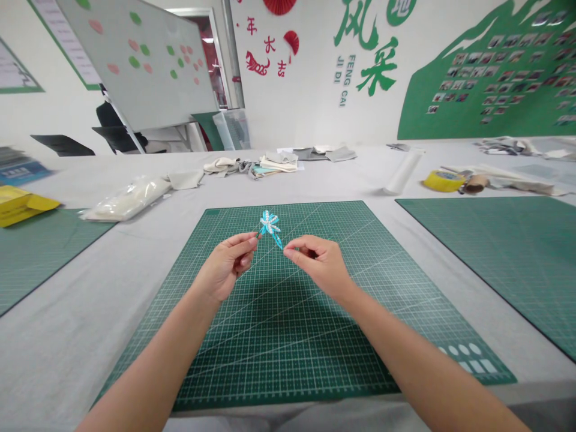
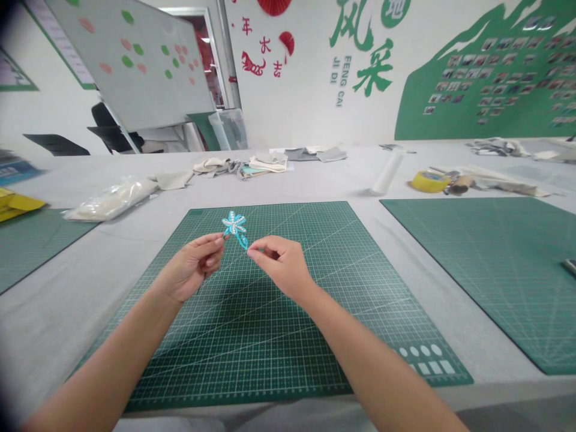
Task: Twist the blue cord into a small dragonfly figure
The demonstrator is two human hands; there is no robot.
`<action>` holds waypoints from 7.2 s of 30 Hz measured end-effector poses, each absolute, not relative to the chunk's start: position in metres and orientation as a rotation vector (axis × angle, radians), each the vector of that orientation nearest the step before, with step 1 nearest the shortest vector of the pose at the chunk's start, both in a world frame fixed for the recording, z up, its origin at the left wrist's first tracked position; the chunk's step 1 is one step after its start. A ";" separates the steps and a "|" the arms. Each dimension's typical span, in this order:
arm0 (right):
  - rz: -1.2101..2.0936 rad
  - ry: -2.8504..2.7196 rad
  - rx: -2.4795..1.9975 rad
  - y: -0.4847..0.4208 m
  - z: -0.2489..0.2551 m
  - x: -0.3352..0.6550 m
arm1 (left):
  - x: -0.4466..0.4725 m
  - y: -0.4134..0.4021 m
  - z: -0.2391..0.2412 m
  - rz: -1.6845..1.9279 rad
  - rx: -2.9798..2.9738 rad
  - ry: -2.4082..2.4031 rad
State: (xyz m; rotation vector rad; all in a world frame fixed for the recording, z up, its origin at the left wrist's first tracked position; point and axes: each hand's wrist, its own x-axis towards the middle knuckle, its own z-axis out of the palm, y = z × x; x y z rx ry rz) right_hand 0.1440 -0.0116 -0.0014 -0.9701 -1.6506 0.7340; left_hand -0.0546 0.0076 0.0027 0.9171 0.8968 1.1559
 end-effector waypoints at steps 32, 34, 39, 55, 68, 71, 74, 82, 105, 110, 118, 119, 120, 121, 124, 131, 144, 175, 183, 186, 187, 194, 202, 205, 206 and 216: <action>0.985 -1.294 -1.051 0.006 -0.011 0.157 | -0.070 0.009 0.012 1.129 0.888 0.735; 0.987 -1.294 -1.065 0.008 -0.012 0.160 | -0.073 0.010 0.013 1.155 0.885 0.728; 0.807 -1.437 -1.218 0.012 -0.015 0.168 | -0.071 0.010 0.014 1.182 0.876 0.780; 1.253 -1.386 -1.002 -0.007 -0.020 0.128 | -0.038 -0.004 0.006 1.186 0.940 0.953; -0.148 -2.196 -1.094 -0.034 -0.016 0.128 | -0.041 -0.004 0.004 1.210 1.028 1.117; -0.310 -2.180 -1.044 -0.036 -0.012 0.131 | -0.040 -0.005 0.005 1.186 1.114 1.199; -0.428 -2.125 -0.987 -0.036 -0.009 0.135 | -0.038 -0.007 0.008 1.149 1.224 1.247; -0.445 -2.008 -0.944 -0.035 0.000 0.142 | -0.036 -0.013 0.013 1.153 1.704 1.270; 0.614 -1.799 -1.075 -0.007 -0.004 0.153 | -0.041 -0.025 0.020 0.922 2.239 1.022; 1.108 -1.608 -1.051 0.004 -0.009 0.153 | -0.042 -0.024 0.024 0.990 2.129 1.013; 1.464 -1.399 -1.112 0.000 -0.012 0.143 | -0.043 -0.015 0.017 1.209 1.591 1.189; 1.442 -1.422 -1.108 -0.001 -0.012 0.142 | -0.043 -0.014 0.016 1.214 1.521 1.212; 1.414 -1.451 -1.096 -0.001 -0.012 0.142 | -0.043 -0.013 0.015 1.216 1.467 1.234; 1.378 -1.487 -1.081 -0.002 -0.011 0.141 | -0.043 -0.012 0.014 1.221 1.429 1.252; 1.233 -1.628 -1.061 -0.006 -0.010 0.140 | -0.045 -0.010 0.012 1.222 1.372 1.269; 0.630 -1.968 -1.086 -0.026 -0.003 0.136 | -0.047 -0.006 0.011 1.201 1.363 1.338; 0.279 -2.169 -1.078 -0.028 -0.011 0.133 | -0.047 -0.008 0.012 1.207 1.310 1.307; -0.204 -2.006 -0.898 -0.035 0.003 0.144 | -0.041 -0.017 0.011 0.899 2.227 1.351; 0.058 -1.953 -1.025 -0.021 -0.001 0.149 | -0.040 -0.021 0.012 0.732 2.352 1.188; 0.169 -1.899 -1.046 -0.017 -0.004 0.150 | -0.039 -0.023 0.014 0.705 2.357 1.146; 0.198 -1.884 -1.057 -0.016 -0.005 0.151 | -0.039 -0.023 0.015 0.706 2.351 1.134; 0.552 -1.819 -1.090 -0.004 -0.007 0.155 | -0.039 -0.024 0.018 0.770 2.245 1.048; 1.211 -1.591 -1.070 0.006 -0.015 0.152 | -0.042 -0.023 0.022 0.951 1.863 1.091; 1.307 -1.515 -1.068 0.006 -0.018 0.148 | -0.044 -0.020 0.021 1.024 1.801 1.096; 1.306 -1.514 -1.077 0.005 -0.018 0.148 | -0.044 -0.018 0.021 1.056 1.788 1.097; 0.812 -1.883 -1.143 -0.016 -0.011 0.139 | -0.050 -0.005 0.012 1.178 1.242 1.170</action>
